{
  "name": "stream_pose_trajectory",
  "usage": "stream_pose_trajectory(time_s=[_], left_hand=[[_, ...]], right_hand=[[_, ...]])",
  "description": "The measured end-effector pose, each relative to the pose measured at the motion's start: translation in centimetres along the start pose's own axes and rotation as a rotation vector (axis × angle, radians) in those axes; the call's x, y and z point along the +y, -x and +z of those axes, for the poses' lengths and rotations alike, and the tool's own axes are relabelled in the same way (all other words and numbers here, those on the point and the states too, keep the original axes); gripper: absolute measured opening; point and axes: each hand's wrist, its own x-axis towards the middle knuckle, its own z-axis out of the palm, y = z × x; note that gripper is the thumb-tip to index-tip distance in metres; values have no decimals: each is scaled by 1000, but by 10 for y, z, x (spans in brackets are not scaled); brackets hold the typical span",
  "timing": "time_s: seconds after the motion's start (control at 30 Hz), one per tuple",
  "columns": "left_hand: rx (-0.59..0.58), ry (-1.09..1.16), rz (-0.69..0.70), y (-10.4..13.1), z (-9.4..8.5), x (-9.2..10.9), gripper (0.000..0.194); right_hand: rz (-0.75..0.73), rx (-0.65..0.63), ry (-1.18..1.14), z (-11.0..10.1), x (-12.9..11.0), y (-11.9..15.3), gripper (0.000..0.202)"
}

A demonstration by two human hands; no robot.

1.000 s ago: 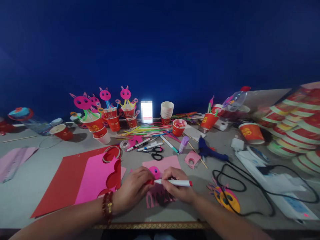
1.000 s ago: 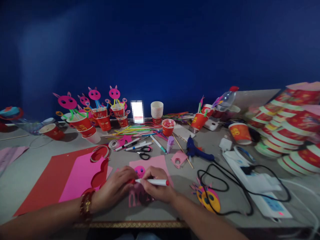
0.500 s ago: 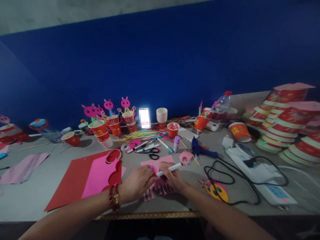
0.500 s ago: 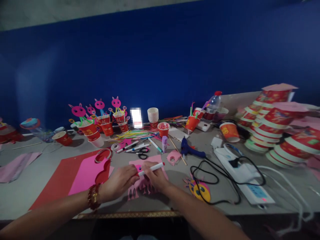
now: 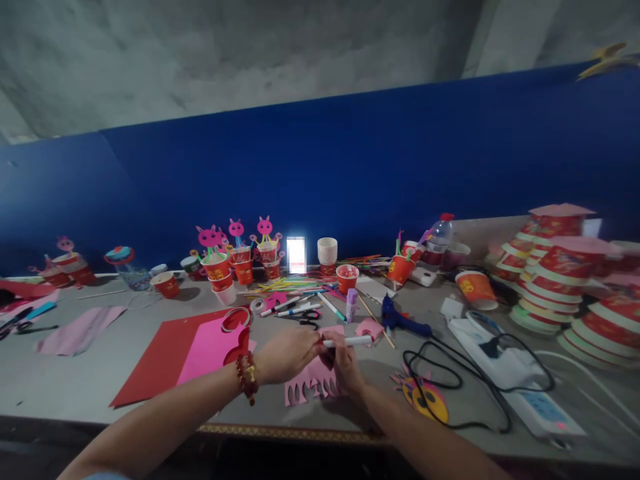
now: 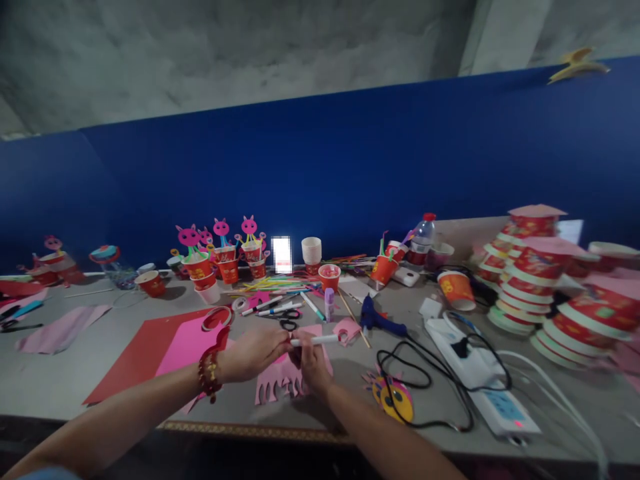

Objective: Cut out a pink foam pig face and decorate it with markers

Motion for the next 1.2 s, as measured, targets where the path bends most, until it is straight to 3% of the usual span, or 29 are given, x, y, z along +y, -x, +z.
stream_pose_trajectory(time_s=[0.1, 0.23, 0.33, 0.43, 0.6, 0.77, 1.0, 1.2], left_hand=[[82, -72, -87, -1, -5, -26, 31], [186, -168, -235, 0, -7, -75, 34], [182, -224, -284, -5, 5, -102, 30], [165, -250, -280, -18, 22, -115, 22], [156, -242, -273, -32, 45, -125, 18], [134, -190, -263, -25, 56, -133, 23], [198, -74, -244, -2, 46, -132, 23], [199, 48, -143, 33, 36, -106, 21]], right_hand=[[-26, -64, -17, -3, -5, -9, 61], [-40, -13, -8, -11, -8, -18, 57], [-46, 30, 4, -17, -10, -23, 54], [-55, 35, 15, -21, -12, -25, 53], [-36, 13, 27, -24, -16, -25, 48], [10, 4, 16, -24, -19, -24, 46], [40, -112, 95, -21, -20, -25, 41], [82, -168, 264, -22, -11, -27, 29]])
